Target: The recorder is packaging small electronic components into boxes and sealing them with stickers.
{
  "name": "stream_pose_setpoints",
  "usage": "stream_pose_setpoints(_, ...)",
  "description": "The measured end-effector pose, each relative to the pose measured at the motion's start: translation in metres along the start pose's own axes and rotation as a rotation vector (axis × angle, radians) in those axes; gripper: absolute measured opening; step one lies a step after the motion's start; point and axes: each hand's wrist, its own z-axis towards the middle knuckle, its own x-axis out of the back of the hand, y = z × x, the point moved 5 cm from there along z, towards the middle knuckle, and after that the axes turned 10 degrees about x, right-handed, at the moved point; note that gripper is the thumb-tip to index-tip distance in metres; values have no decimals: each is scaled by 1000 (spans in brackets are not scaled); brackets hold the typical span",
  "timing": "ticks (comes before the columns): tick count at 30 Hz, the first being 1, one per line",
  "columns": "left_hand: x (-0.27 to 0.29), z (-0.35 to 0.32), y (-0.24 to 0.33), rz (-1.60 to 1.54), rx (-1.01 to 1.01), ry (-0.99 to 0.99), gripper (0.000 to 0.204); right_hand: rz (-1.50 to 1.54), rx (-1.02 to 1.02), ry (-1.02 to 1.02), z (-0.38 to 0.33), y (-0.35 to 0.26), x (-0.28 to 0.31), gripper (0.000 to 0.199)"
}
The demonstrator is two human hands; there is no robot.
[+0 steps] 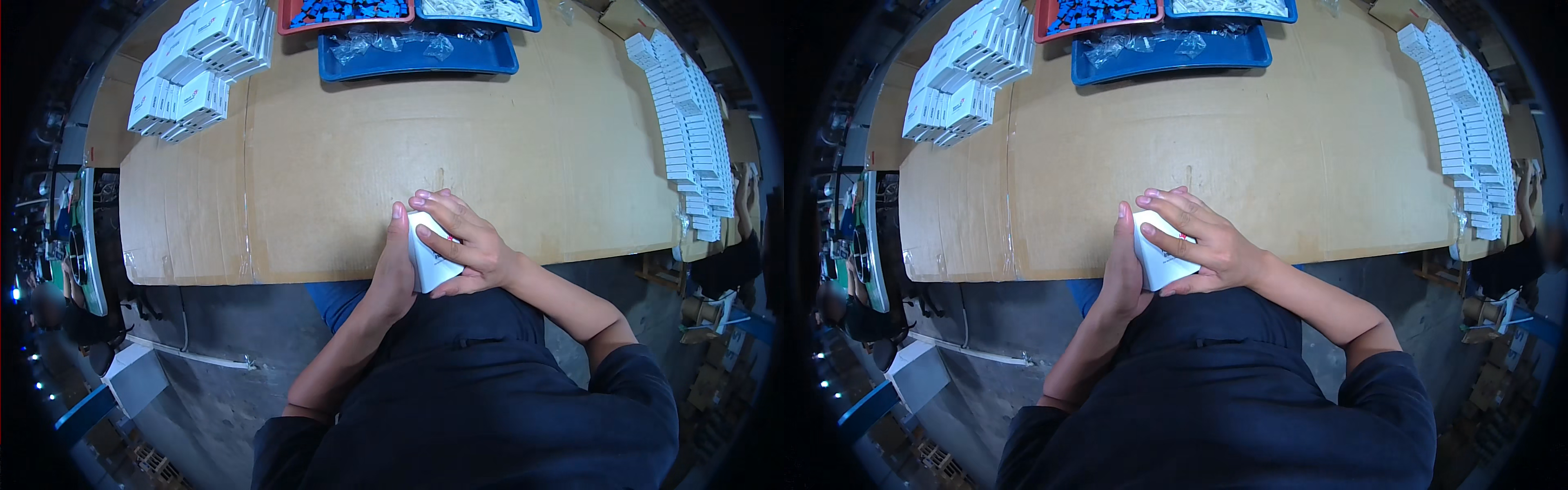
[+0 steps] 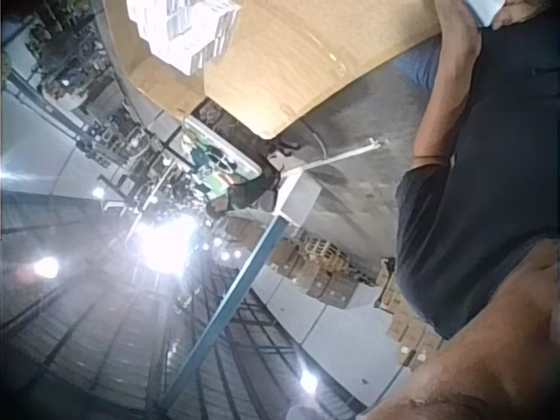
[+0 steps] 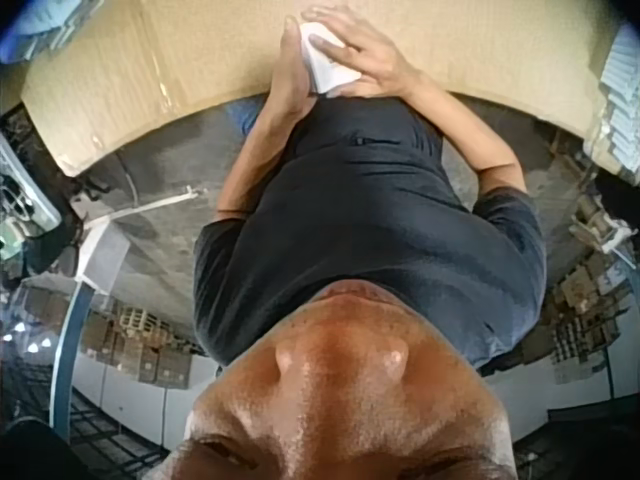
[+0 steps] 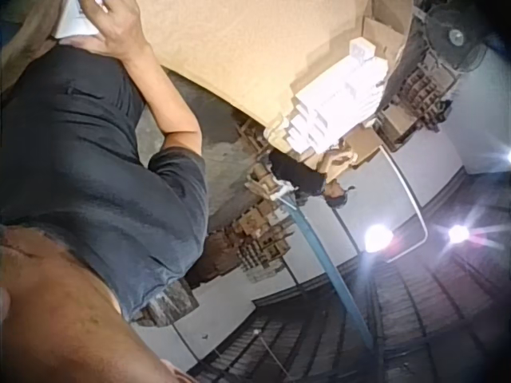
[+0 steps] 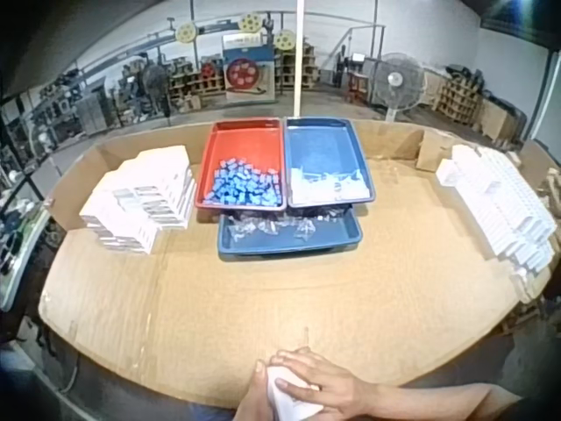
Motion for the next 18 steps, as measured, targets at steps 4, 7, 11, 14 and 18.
stream_pose_setpoints(4,1,-3,1,-6,-40,-65,82,-45,-6,-21,5,-5,6,85)
stream_pose_setpoints(7,13,-3,-4,50,-118,-94,75,-71,-25,-117,13,-10,12,82)
stream_pose_setpoints(11,25,-10,4,270,-40,-8,65,244,-172,75,12,-8,18,76)
stream_pose_setpoints(14,10,-9,23,269,-273,7,55,336,-328,458,12,-6,30,66)
stream_pose_setpoints(18,11,-14,27,305,-422,22,49,817,-641,511,0,3,27,49)
